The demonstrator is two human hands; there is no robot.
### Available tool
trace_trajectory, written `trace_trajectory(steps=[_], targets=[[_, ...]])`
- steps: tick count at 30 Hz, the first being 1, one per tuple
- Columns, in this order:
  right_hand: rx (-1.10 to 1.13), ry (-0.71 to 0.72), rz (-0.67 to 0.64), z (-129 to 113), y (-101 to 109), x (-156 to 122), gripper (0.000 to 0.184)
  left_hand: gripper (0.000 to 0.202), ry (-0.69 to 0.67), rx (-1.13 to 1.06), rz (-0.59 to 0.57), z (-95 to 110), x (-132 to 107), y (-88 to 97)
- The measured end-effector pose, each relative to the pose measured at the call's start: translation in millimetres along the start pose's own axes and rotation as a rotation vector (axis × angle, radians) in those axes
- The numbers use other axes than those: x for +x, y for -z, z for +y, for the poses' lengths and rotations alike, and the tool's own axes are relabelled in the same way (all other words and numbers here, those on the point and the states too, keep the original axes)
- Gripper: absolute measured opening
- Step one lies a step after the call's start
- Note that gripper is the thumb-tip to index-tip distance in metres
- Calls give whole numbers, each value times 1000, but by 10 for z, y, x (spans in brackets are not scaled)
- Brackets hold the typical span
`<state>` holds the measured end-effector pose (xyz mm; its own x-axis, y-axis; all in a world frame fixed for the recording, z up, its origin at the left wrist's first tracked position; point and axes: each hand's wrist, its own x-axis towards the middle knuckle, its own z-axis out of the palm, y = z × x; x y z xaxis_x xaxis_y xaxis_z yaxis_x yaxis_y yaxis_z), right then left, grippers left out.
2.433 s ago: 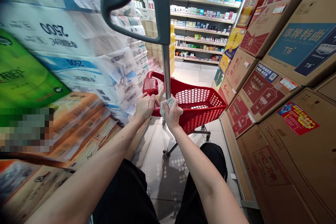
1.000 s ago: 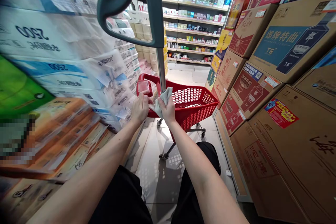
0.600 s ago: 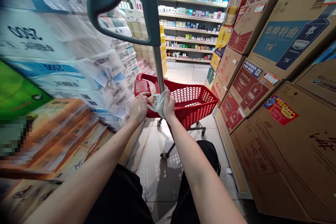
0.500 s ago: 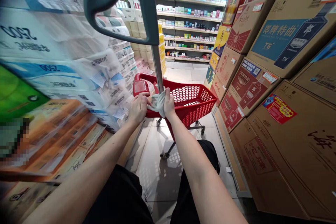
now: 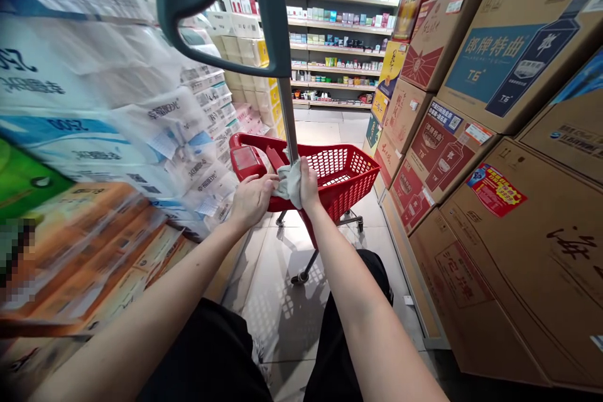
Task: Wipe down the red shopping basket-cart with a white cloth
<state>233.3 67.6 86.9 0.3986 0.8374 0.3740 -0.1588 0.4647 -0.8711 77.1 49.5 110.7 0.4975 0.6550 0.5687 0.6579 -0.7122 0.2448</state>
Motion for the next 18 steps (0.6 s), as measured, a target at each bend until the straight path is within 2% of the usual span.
trace_trajectory(steps=[2,4,6,9,13,18], targets=[[-55,130,35,12,5,-112,49,49,-53,-11,-73,-63,36,40],[-86,196,29,11,-3,-176,38,48,-90,-40,-150,-168,87,102],[-84,193,9,3,-17,-176,33,48,-101,-62,-217,-298,141,167],[-10,105,-63,-1,-31,-99,34,53,-113,-70,-258,-469,198,216],[53,31,-109,16,-16,-18,47,54,-102,-48,-155,-522,185,138],[63,18,-32,-19,22,-1,60,55,-76,-36,-25,-368,131,-8]])
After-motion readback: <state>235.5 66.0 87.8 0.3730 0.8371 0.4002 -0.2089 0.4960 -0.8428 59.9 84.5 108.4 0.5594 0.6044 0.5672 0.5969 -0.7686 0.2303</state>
